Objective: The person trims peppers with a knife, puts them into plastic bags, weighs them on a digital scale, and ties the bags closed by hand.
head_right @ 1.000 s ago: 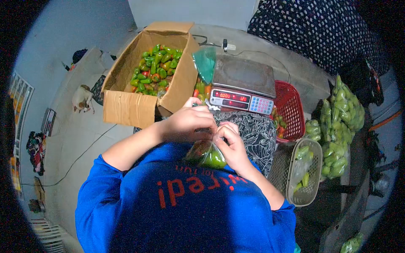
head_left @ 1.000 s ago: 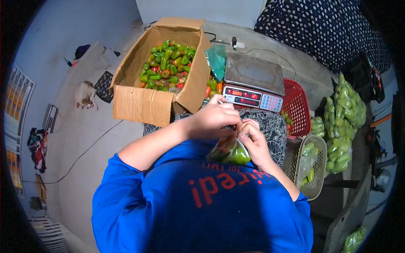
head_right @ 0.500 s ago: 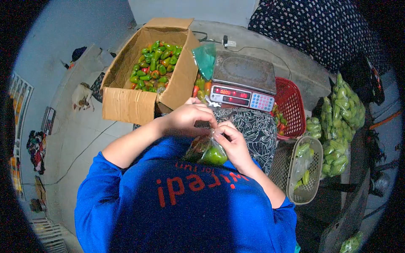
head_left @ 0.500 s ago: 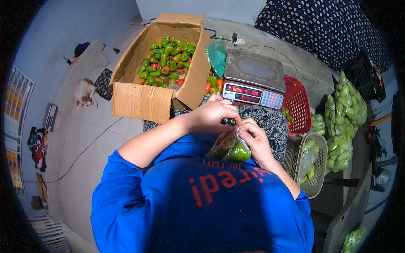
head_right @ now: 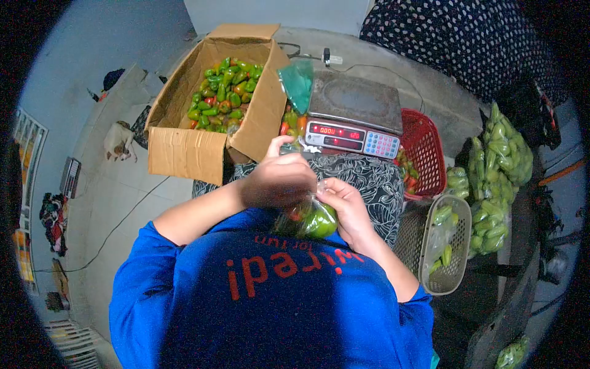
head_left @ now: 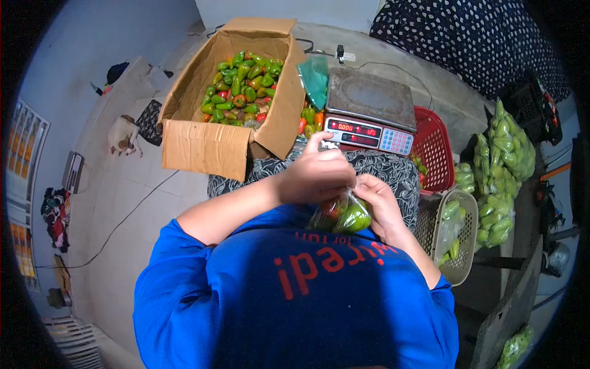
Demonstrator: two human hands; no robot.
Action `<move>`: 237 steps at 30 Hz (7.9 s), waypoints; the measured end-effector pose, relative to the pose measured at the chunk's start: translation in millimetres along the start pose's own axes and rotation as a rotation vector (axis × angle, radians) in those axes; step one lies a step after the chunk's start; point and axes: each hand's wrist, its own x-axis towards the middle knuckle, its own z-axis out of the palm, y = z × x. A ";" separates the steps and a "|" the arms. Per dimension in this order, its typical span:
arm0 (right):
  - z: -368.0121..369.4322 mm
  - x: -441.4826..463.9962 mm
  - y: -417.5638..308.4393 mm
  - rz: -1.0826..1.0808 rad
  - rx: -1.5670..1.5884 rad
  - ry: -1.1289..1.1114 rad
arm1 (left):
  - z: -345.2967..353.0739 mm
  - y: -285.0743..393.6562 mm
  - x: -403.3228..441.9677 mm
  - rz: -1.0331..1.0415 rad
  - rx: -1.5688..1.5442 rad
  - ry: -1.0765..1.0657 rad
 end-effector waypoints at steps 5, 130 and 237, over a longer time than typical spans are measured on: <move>6.2 0.7 -1.6 -0.017 -0.054 0.093 | 0.4 -0.9 0.4 0.004 0.120 -0.031; 7.3 15.4 -27.0 -0.306 -0.743 -0.399 | 3.6 25.1 -9.0 -0.341 -0.387 0.101; -79.3 197.0 17.4 -0.064 -2.203 -0.271 | -34.3 -220.4 -63.6 -0.570 0.410 0.333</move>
